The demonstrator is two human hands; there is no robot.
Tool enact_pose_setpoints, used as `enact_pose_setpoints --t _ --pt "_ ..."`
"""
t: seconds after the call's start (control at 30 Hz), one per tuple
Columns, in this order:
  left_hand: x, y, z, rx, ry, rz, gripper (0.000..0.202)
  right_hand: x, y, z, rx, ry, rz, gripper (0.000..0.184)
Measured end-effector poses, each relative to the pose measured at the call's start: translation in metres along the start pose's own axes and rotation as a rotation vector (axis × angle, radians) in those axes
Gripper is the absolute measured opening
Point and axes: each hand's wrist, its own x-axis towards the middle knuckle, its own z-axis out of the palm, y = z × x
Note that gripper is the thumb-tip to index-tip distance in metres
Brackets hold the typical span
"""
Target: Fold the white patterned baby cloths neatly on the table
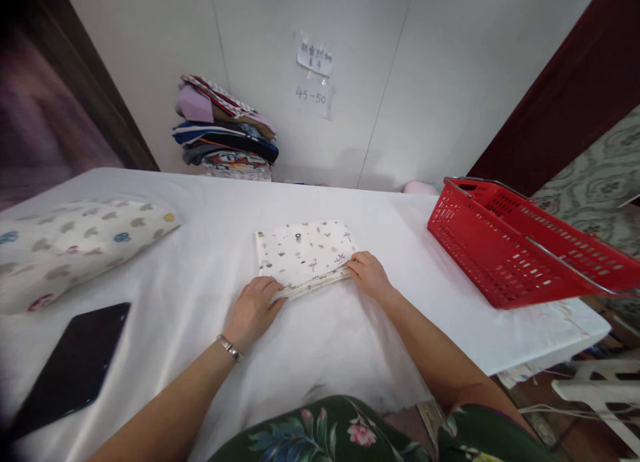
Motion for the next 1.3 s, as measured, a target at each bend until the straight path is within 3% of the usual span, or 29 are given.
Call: enact_pose_setpoints --t 0.17,0.37,1.1,1.3 --pt "0.0 0.001 -0.001 -0.005 0.0 -0.01 0.01 0.003 0.0 0.0 -0.016 -0.017 -0.008 0.022" --pt "0.001 0.002 -0.002 -0.003 -0.012 -0.011 0.01 -0.012 0.004 -0.002 0.053 0.076 -0.025 0.022" --pt "0.0 0.001 0.0 0.004 -0.009 -0.008 0.01 -0.012 0.007 0.009 -0.023 -0.003 -0.058 0.02" --pt "0.001 0.001 0.0 0.003 -0.008 -0.009 0.011 -0.012 0.007 0.006 -0.034 0.065 -0.057 0.023"
